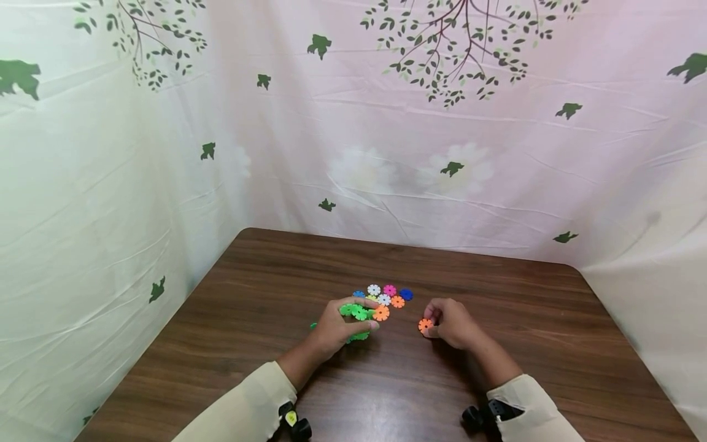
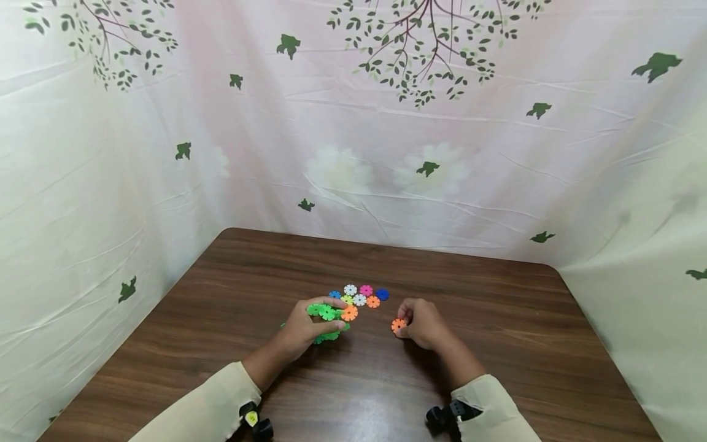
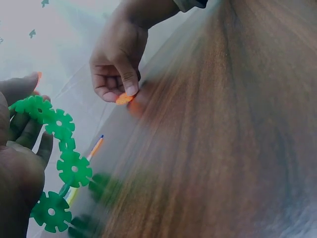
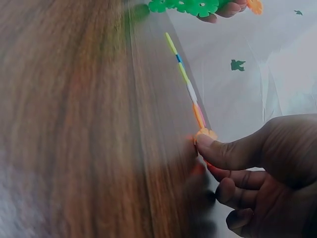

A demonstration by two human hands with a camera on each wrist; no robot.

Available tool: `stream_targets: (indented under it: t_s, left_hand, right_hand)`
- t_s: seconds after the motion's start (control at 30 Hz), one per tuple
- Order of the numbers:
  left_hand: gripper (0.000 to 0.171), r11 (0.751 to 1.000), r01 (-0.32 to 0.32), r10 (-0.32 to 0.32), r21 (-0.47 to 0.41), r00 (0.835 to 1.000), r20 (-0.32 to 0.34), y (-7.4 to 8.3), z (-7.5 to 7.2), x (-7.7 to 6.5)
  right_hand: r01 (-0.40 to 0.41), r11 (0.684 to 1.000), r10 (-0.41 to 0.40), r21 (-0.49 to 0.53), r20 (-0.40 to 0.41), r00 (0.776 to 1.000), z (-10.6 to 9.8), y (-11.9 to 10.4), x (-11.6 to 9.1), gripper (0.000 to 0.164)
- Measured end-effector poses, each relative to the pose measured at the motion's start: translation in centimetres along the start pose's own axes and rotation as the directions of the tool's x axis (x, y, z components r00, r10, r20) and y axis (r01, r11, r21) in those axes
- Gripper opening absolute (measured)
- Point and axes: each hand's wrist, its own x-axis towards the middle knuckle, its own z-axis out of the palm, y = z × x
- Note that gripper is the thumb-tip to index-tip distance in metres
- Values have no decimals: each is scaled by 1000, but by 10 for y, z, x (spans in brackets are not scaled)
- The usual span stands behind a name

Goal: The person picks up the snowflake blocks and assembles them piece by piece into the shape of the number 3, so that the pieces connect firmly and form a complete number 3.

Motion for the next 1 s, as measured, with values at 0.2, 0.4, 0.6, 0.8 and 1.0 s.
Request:
stream_targets:
  t_s: [0.2, 0.4, 0.6, 0.8, 1.0]
  left_hand:
    - [33, 999, 36, -36, -7, 999, -19, 1, 4, 0]
    - [32, 1000, 26, -26, 2, 999, -25, -1, 6, 0]
    - [33, 1000, 20, -20, 3, 999, -47, -2, 5, 0]
    - [35, 1000, 18, -18, -10, 999, -34, -3, 4, 0]
    - [38, 999, 15, -15, -35, 1000, -11, -4, 4, -1]
  right_hand:
    - [16, 998, -17, 59, 14, 1000, -2, 1, -3, 21]
    - [30, 994, -30, 103, -2, 1000, 1, 8, -2, 13]
    - [56, 990, -49, 131, -59, 997, 11, 9, -1, 12]
    - [62, 984, -41, 167, -126, 991, 20, 7, 0, 10]
    - [86, 957, -56, 278, -115, 992, 24, -2, -3, 11]
